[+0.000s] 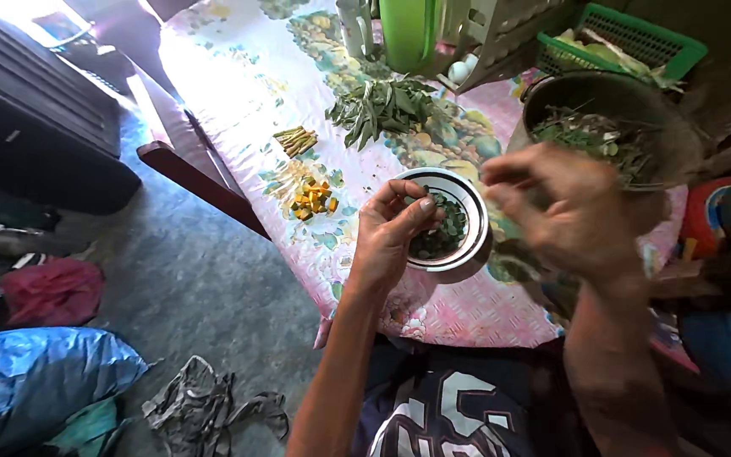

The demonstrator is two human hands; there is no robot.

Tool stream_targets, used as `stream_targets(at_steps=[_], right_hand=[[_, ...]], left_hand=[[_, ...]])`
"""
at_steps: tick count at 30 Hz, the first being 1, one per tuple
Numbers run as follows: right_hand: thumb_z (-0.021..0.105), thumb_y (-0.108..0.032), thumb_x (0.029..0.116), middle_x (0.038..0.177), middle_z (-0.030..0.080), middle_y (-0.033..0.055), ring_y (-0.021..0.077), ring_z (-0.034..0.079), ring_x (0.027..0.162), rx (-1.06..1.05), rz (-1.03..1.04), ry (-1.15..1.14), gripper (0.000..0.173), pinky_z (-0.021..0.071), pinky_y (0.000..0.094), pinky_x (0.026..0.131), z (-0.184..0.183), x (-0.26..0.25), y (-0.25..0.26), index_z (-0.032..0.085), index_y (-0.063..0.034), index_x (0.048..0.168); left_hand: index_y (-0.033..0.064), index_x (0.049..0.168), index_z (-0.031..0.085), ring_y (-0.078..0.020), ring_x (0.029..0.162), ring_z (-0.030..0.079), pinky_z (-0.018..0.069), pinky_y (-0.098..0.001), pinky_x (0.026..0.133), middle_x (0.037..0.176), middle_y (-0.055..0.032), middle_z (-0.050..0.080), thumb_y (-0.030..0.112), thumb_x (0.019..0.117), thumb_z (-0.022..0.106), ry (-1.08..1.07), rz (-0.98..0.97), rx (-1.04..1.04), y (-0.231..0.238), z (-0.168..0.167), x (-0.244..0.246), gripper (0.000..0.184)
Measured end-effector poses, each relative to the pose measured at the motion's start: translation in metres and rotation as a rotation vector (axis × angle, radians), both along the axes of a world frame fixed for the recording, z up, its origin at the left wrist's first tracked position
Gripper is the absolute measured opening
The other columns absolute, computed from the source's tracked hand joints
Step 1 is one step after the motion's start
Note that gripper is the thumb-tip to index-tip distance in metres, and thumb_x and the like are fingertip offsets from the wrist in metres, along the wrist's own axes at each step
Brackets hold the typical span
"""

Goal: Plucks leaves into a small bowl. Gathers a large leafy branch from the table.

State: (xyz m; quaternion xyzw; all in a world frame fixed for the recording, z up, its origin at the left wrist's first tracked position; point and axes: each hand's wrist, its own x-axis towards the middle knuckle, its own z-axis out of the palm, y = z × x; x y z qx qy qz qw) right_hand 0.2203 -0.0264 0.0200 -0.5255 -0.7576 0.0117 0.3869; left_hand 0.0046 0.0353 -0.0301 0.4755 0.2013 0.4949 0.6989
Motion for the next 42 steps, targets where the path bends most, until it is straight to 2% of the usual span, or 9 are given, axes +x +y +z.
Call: stream_targets(at_steps=[6, 15, 22, 26, 29, 33, 35, 37, 42], right_hand=[[0.065, -0.011, 0.0981, 0.096, 0.069, 0.0015, 0.0041, 0.066, 0.079, -0.074, 0.19, 0.259, 0.014, 0.0583, 0.02, 0.071, -0.026, -0.036, 0.018, 0.069, -0.0048, 0.11], [0.058, -0.01, 0.0984, 0.087, 0.061, 0.0043, 0.0092, 0.059, 0.072, -0.026, 0.1, 0.085, 0.01, 0.051, 0.0229, 0.064, -0.026, -0.039, 0.014, 0.065, -0.0045, 0.102], [0.06, -0.01, 0.0909, 0.081, 0.057, 0.0095, 0.0174, 0.055, 0.064, 0.131, 0.027, -0.063, 0.007, 0.0445, 0.0291, 0.053, -0.04, -0.044, 0.017, 0.06, -0.0022, 0.091], [0.053, -0.018, 0.0978, 0.079, 0.056, 0.012, 0.0211, 0.055, 0.061, 0.069, -0.069, -0.082, 0.019, 0.0447, 0.0356, 0.051, -0.025, -0.025, 0.007, 0.058, -0.0003, 0.093], [0.04, -0.029, 0.1055, 0.074, 0.056, 0.0127, 0.0236, 0.057, 0.059, 0.066, -0.268, -0.149, 0.035, 0.0455, 0.04, 0.049, -0.004, 0.026, 0.0, 0.057, 0.0003, 0.098], [0.033, -0.029, 0.1076, 0.092, 0.061, 0.0339, 0.0499, 0.062, 0.083, 0.026, -0.546, -0.201, 0.046, 0.0444, 0.0657, 0.07, 0.015, 0.083, 0.016, 0.057, 0.0098, 0.105], [0.046, -0.029, 0.1056, 0.112, 0.062, 0.0373, 0.0565, 0.062, 0.104, -0.12, -0.608, -0.193, 0.044, 0.0446, 0.0739, 0.086, 0.018, 0.089, 0.017, 0.059, 0.01, 0.119], [0.054, -0.029, 0.103, 0.125, 0.062, 0.0323, 0.0497, 0.062, 0.114, -0.115, -0.506, -0.205, 0.047, 0.0473, 0.0682, 0.096, 0.02, 0.071, 0.012, 0.057, 0.0059, 0.134], [0.075, -0.025, 0.0907, 0.12, 0.068, 0.0083, 0.016, 0.066, 0.105, -0.006, 0.266, -0.056, 0.042, 0.0552, 0.0323, 0.093, -0.011, -0.008, 0.026, 0.068, -0.0044, 0.127]], left_hand=[[0.008, 0.113, 0.066, -0.0144, 0.081, 0.069, 0.0617, -0.0311, 0.076, 0.101, -0.009, 0.067, 0.003, 0.0978, 0.064, 0.025, 0.056, 0.107, -0.007, 0.004, 0.001, 0.017], [0.0061, 0.113, 0.065, -0.0127, 0.079, 0.068, 0.0616, -0.0285, 0.073, 0.1, -0.0079, 0.067, 0.002, 0.0973, 0.064, 0.071, 0.059, 0.179, -0.01, 0.002, 0.002, 0.016], [0.0085, 0.104, 0.065, -0.008, 0.059, 0.052, 0.0457, -0.0187, 0.049, 0.085, -0.0052, 0.061, 0.002, 0.0956, 0.062, 0.206, 0.144, 0.238, -0.013, 0.0, 0.006, 0.011], [0.0068, 0.11, 0.064, -0.0132, 0.073, 0.066, 0.0603, -0.0289, 0.07, 0.09, -0.0071, 0.066, 0.004, 0.0987, 0.062, 0.132, 0.083, 0.19, -0.01, 0.0, 0.005, 0.012], [0.0078, 0.113, 0.063, -0.016, 0.079, 0.069, 0.0617, -0.0324, 0.076, 0.095, -0.0086, 0.067, 0.004, 0.0997, 0.061, 0.073, 0.051, 0.104, -0.007, 0.002, 0.0, 0.014], [0.0115, 0.112, 0.061, -0.0159, 0.081, 0.07, 0.0619, -0.0325, 0.077, 0.099, -0.0086, 0.067, 0.006, 0.0999, 0.062, 0.028, 0.067, 0.014, -0.003, 0.002, -0.003, 0.013], [0.0109, 0.112, 0.06, -0.0167, 0.081, 0.071, 0.0619, -0.0332, 0.079, 0.097, -0.0092, 0.068, 0.006, 0.0994, 0.063, 0.012, 0.073, -0.011, -0.001, 0.001, -0.002, 0.014], [0.0101, 0.111, 0.06, -0.0165, 0.08, 0.072, 0.062, -0.0331, 0.08, 0.095, -0.0088, 0.068, 0.004, 0.0988, 0.063, 0.005, 0.07, -0.027, -0.001, 0.002, 0.0, 0.014], [0.0108, 0.11, 0.061, -0.0152, 0.081, 0.072, 0.0619, -0.031, 0.077, 0.095, -0.0077, 0.069, 0.004, 0.0984, 0.064, 0.011, 0.045, -0.085, -0.002, 0.002, 0.007, 0.014]])
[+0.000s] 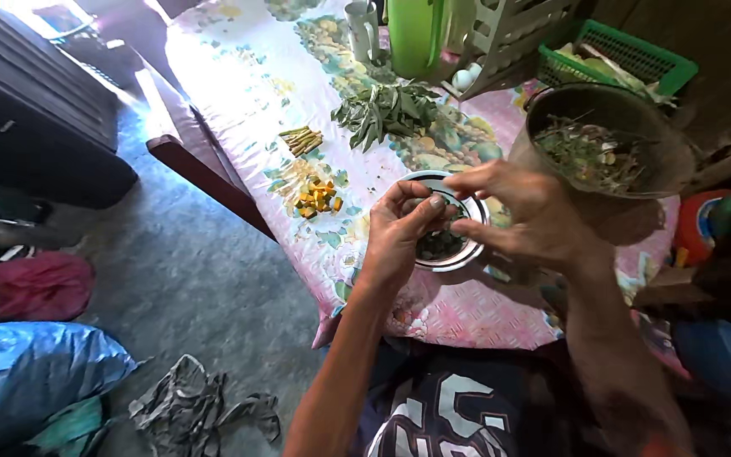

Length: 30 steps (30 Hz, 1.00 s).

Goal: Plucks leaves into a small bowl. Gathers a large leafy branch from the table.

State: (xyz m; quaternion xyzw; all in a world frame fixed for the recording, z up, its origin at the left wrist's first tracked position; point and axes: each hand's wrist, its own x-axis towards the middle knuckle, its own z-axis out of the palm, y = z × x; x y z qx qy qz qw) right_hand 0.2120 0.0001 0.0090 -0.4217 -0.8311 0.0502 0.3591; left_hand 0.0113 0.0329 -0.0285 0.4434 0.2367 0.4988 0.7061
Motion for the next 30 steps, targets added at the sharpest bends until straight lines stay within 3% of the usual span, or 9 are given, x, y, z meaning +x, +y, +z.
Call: stream_targets(at_steps=[3, 6, 12, 20, 25, 30], right_hand=[[0.074, -0.013, 0.0879, 0.114, 0.069, 0.0098, 0.0143, 0.066, 0.103, 0.011, 0.173, 0.095, 0.035, 0.0556, 0.0277, 0.091, -0.015, -0.015, 0.029, 0.071, -0.0024, 0.121], [0.074, -0.01, 0.0874, 0.108, 0.068, 0.0076, 0.0149, 0.066, 0.099, 0.005, 0.169, 0.108, 0.023, 0.0563, 0.0293, 0.088, -0.018, -0.015, 0.035, 0.073, -0.0045, 0.109], [0.072, -0.006, 0.0898, 0.104, 0.069, 0.0102, 0.0144, 0.067, 0.094, 0.115, 0.182, 0.138, 0.019, 0.058, 0.0285, 0.085, -0.025, -0.016, 0.041, 0.073, 0.0001, 0.107], [0.07, -0.007, 0.0945, 0.097, 0.07, 0.0145, 0.017, 0.068, 0.091, 0.282, 0.123, 0.145, 0.015, 0.0567, 0.0269, 0.083, -0.044, -0.017, 0.049, 0.076, 0.0024, 0.105], [0.073, -0.003, 0.09, 0.098, 0.07, 0.0126, 0.0139, 0.068, 0.091, 0.142, 0.169, 0.319, 0.012, 0.0586, 0.028, 0.085, -0.048, -0.018, 0.05, 0.073, 0.0042, 0.1], [0.071, 0.002, 0.0901, 0.099, 0.069, 0.0083, 0.0101, 0.068, 0.084, -0.073, 0.271, 0.567, 0.013, 0.0612, 0.0268, 0.079, -0.049, -0.024, 0.047, 0.066, 0.0052, 0.102]], left_hand=[[0.0109, 0.113, 0.062, -0.0131, 0.082, 0.07, 0.0609, -0.0292, 0.076, 0.098, -0.0074, 0.069, 0.003, 0.0978, 0.064, -0.025, 0.002, -0.033, -0.001, -0.003, 0.001, 0.018], [0.0115, 0.107, 0.062, -0.014, 0.081, 0.069, 0.0608, -0.0326, 0.077, 0.095, -0.0064, 0.067, 0.005, 0.0985, 0.063, -0.036, -0.018, -0.066, 0.0, -0.005, -0.002, 0.011], [0.0101, 0.108, 0.067, -0.0151, 0.08, 0.071, 0.062, -0.0317, 0.072, 0.099, -0.0091, 0.07, 0.014, 0.1015, 0.062, -0.038, -0.074, -0.128, 0.004, -0.006, -0.006, 0.009], [0.0061, 0.116, 0.067, -0.0126, 0.08, 0.07, 0.0613, -0.0294, 0.075, 0.098, -0.0081, 0.07, 0.015, 0.1053, 0.056, -0.012, -0.002, -0.126, 0.002, -0.007, -0.004, 0.018], [0.0085, 0.12, 0.067, -0.0118, 0.077, 0.069, 0.0603, -0.0272, 0.072, 0.098, -0.0083, 0.069, 0.012, 0.1038, 0.058, -0.046, 0.057, -0.091, 0.0, -0.011, -0.001, 0.019], [0.0099, 0.113, 0.066, -0.0092, 0.074, 0.068, 0.0595, -0.0246, 0.071, 0.093, -0.0056, 0.069, 0.012, 0.1038, 0.058, -0.009, 0.099, 0.036, -0.002, -0.011, -0.002, 0.012]])
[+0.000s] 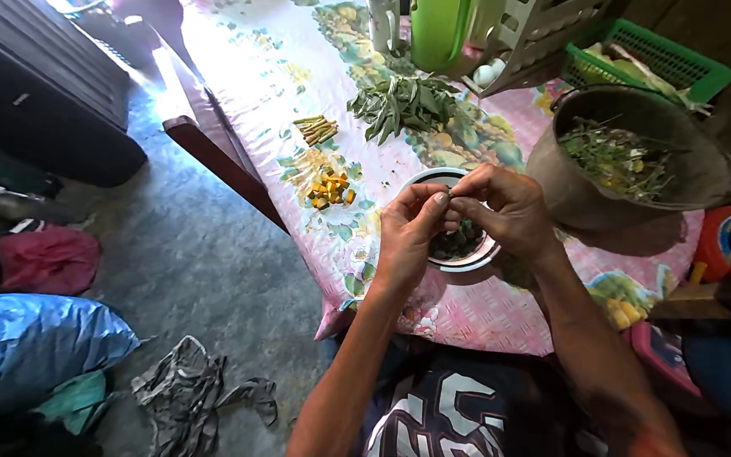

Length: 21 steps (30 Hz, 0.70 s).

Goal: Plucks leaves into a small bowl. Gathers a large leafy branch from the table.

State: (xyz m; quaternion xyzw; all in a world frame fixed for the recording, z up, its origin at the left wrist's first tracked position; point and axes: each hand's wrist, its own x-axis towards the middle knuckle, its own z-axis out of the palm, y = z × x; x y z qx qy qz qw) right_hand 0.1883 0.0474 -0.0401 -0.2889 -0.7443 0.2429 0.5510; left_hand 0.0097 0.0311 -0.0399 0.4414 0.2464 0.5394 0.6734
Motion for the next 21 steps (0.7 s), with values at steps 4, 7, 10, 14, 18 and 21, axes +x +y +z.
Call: stream_targets(at_steps=[4, 7, 10, 14, 18, 21], right_hand=[[0.069, 0.004, 0.0906, 0.1, 0.069, 0.0067, 0.0086, 0.069, 0.084, -0.057, 0.024, 0.043, 0.013, 0.0619, 0.0257, 0.079, -0.002, -0.003, -0.001, 0.066, 0.0044, 0.103], [0.067, 0.003, 0.0922, 0.097, 0.07, 0.0077, 0.0091, 0.07, 0.082, -0.071, 0.004, 0.01, 0.013, 0.0621, 0.026, 0.079, -0.002, -0.005, -0.001, 0.065, 0.006, 0.105], [0.066, 0.003, 0.0927, 0.095, 0.069, 0.006, 0.0075, 0.068, 0.078, -0.109, -0.002, 0.023, 0.012, 0.0614, 0.0241, 0.073, -0.001, -0.006, -0.003, 0.065, 0.0047, 0.105], [0.064, 0.0, 0.0947, 0.088, 0.068, 0.0029, 0.0072, 0.064, 0.069, -0.165, -0.03, 0.064, 0.01, 0.0591, 0.0239, 0.063, 0.003, 0.01, -0.003, 0.064, 0.002, 0.104], [0.066, -0.003, 0.0914, 0.1, 0.07, 0.0059, 0.0107, 0.068, 0.085, -0.166, -0.029, -0.154, 0.016, 0.0605, 0.028, 0.08, 0.004, 0.023, -0.004, 0.067, 0.0001, 0.107], [0.07, -0.009, 0.0914, 0.108, 0.071, 0.0112, 0.0163, 0.07, 0.099, -0.002, -0.033, -0.217, 0.023, 0.0602, 0.0346, 0.092, -0.003, 0.016, 0.004, 0.069, 0.0035, 0.111]], left_hand=[[0.0107, 0.115, 0.063, -0.0113, 0.071, 0.065, 0.0584, -0.0255, 0.064, 0.094, -0.0056, 0.065, 0.015, 0.106, 0.055, 0.204, 0.114, 0.186, -0.001, -0.004, 0.001, 0.013], [0.0068, 0.114, 0.062, -0.011, 0.064, 0.063, 0.0569, -0.0236, 0.057, 0.089, -0.0068, 0.065, 0.011, 0.1062, 0.053, 0.315, 0.22, 0.291, 0.0, -0.006, 0.005, 0.012], [0.0059, 0.113, 0.061, -0.01, 0.061, 0.061, 0.0558, -0.0223, 0.054, 0.085, -0.0059, 0.063, 0.011, 0.1062, 0.054, 0.37, 0.294, 0.337, 0.0, -0.006, 0.008, 0.011], [0.0076, 0.115, 0.06, -0.0112, 0.056, 0.059, 0.055, -0.0243, 0.051, 0.081, -0.0052, 0.061, 0.015, 0.1081, 0.05, 0.409, 0.37, 0.338, 0.005, -0.009, 0.002, 0.014], [0.0099, 0.116, 0.06, -0.0109, 0.056, 0.057, 0.0529, -0.0235, 0.05, 0.081, -0.0048, 0.06, 0.017, 0.108, 0.051, 0.365, 0.331, 0.3, 0.006, -0.007, -0.005, 0.014], [0.0098, 0.116, 0.06, -0.01, 0.057, 0.056, 0.0527, -0.0225, 0.053, 0.082, -0.0045, 0.06, 0.017, 0.1079, 0.051, 0.305, 0.276, 0.272, 0.004, -0.008, -0.001, 0.014]])
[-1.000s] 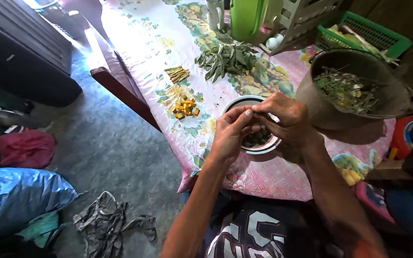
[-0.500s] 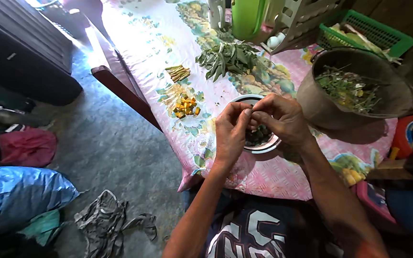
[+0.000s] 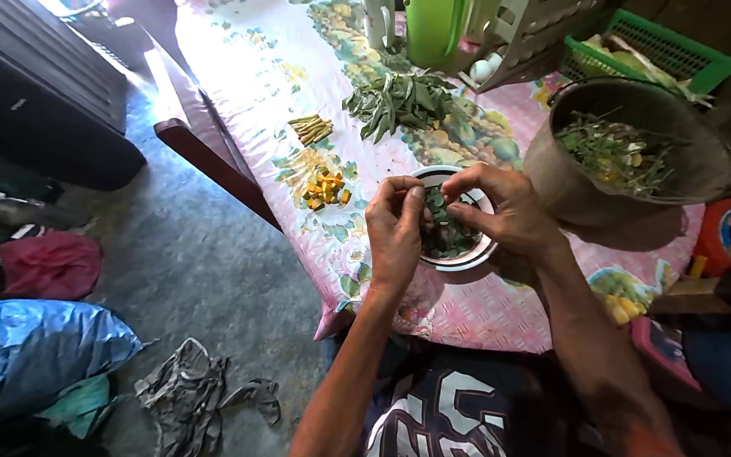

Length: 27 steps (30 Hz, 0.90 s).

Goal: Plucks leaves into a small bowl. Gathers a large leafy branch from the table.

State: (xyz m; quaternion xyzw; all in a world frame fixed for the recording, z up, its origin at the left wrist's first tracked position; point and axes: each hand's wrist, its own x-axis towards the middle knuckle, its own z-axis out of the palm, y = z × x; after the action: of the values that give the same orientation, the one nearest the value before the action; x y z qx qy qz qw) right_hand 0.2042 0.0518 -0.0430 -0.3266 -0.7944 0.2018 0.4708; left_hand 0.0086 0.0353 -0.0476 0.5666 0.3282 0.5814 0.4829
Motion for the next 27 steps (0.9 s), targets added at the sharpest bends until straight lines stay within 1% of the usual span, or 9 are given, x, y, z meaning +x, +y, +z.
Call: stream_targets(at_steps=[2, 5, 9, 12, 17, 20, 23, 25, 27], right_hand=[[0.07, -0.005, 0.0915, 0.107, 0.071, 0.0138, 0.0181, 0.07, 0.098, 0.066, -0.007, 0.052, 0.021, 0.0602, 0.0353, 0.092, 0.001, -0.009, -0.001, 0.068, 0.0063, 0.11], [0.068, -0.002, 0.0919, 0.102, 0.071, 0.0128, 0.0155, 0.07, 0.093, 0.092, -0.022, 0.072, 0.015, 0.0604, 0.032, 0.087, 0.003, -0.016, -0.004, 0.069, 0.0058, 0.105], [0.063, -0.001, 0.0926, 0.097, 0.069, 0.0111, 0.0127, 0.068, 0.083, 0.035, -0.071, 0.094, 0.011, 0.0608, 0.0293, 0.077, 0.002, -0.014, -0.005, 0.068, 0.0052, 0.101], [0.063, -0.002, 0.0926, 0.099, 0.069, 0.0097, 0.0116, 0.068, 0.083, 0.002, -0.11, 0.146, 0.012, 0.0609, 0.0292, 0.077, 0.006, -0.002, -0.005, 0.066, 0.0047, 0.102], [0.063, 0.001, 0.0923, 0.098, 0.068, 0.0081, 0.0093, 0.067, 0.079, -0.074, -0.072, 0.192, 0.012, 0.0608, 0.0264, 0.073, 0.007, -0.005, -0.008, 0.065, 0.004, 0.103], [0.063, 0.001, 0.0929, 0.097, 0.069, 0.0065, 0.0082, 0.068, 0.08, -0.105, -0.051, 0.203, 0.014, 0.0612, 0.0256, 0.074, 0.009, -0.009, -0.01, 0.064, 0.0042, 0.107], [0.063, 0.001, 0.0941, 0.096, 0.068, 0.0058, 0.0078, 0.067, 0.078, -0.13, -0.013, 0.221, 0.014, 0.0608, 0.0247, 0.072, 0.009, -0.009, -0.011, 0.063, 0.0045, 0.107], [0.062, 0.0, 0.0942, 0.096, 0.068, 0.0063, 0.0089, 0.068, 0.08, -0.148, 0.033, 0.15, 0.013, 0.0616, 0.0261, 0.074, 0.008, -0.006, -0.011, 0.064, 0.0038, 0.107], [0.064, -0.005, 0.0934, 0.1, 0.071, 0.0077, 0.0104, 0.071, 0.086, -0.112, 0.032, 0.021, 0.016, 0.0624, 0.0282, 0.081, 0.007, -0.005, -0.01, 0.067, 0.0031, 0.107]], left_hand=[[0.0098, 0.115, 0.061, -0.0096, 0.059, 0.057, 0.0528, -0.0223, 0.054, 0.082, -0.0044, 0.06, 0.017, 0.1078, 0.052, -0.025, -0.025, -0.021, -0.002, -0.001, 0.004, 0.013], [0.0102, 0.114, 0.061, -0.0092, 0.06, 0.057, 0.0518, -0.0214, 0.053, 0.084, -0.0044, 0.061, 0.016, 0.1072, 0.053, -0.025, -0.038, -0.031, -0.005, 0.0, 0.008, 0.012], [0.0105, 0.113, 0.061, -0.0096, 0.059, 0.057, 0.0528, -0.0227, 0.054, 0.083, -0.0041, 0.06, 0.017, 0.1076, 0.052, -0.009, -0.022, -0.037, -0.005, -0.001, 0.01, 0.012], [0.0099, 0.113, 0.06, -0.0112, 0.058, 0.056, 0.0546, -0.0254, 0.055, 0.08, -0.0042, 0.058, 0.017, 0.1078, 0.051, -0.038, -0.005, -0.049, -0.003, -0.002, 0.008, 0.013], [0.01, 0.114, 0.061, -0.0115, 0.058, 0.058, 0.0552, -0.0258, 0.055, 0.08, -0.0043, 0.059, 0.017, 0.107, 0.053, -0.044, 0.004, -0.058, -0.004, -0.001, 0.009, 0.013], [0.0094, 0.114, 0.061, -0.0115, 0.057, 0.058, 0.0557, -0.0261, 0.055, 0.08, -0.0043, 0.059, 0.016, 0.107, 0.052, -0.072, 0.014, -0.046, -0.003, -0.002, 0.009, 0.013], [0.0101, 0.115, 0.06, -0.0105, 0.055, 0.056, 0.0542, -0.0244, 0.053, 0.079, -0.0038, 0.059, 0.016, 0.107, 0.052, -0.071, 0.038, -0.025, -0.002, -0.003, 0.007, 0.013], [0.0107, 0.116, 0.06, -0.0098, 0.055, 0.056, 0.0543, -0.0237, 0.053, 0.08, -0.0032, 0.059, 0.016, 0.107, 0.052, -0.078, 0.051, -0.014, -0.003, -0.002, 0.007, 0.013], [0.0108, 0.116, 0.06, -0.0094, 0.056, 0.057, 0.0542, -0.0231, 0.053, 0.08, -0.0028, 0.059, 0.016, 0.107, 0.052, -0.09, 0.058, -0.013, -0.003, 0.0, 0.007, 0.013]])
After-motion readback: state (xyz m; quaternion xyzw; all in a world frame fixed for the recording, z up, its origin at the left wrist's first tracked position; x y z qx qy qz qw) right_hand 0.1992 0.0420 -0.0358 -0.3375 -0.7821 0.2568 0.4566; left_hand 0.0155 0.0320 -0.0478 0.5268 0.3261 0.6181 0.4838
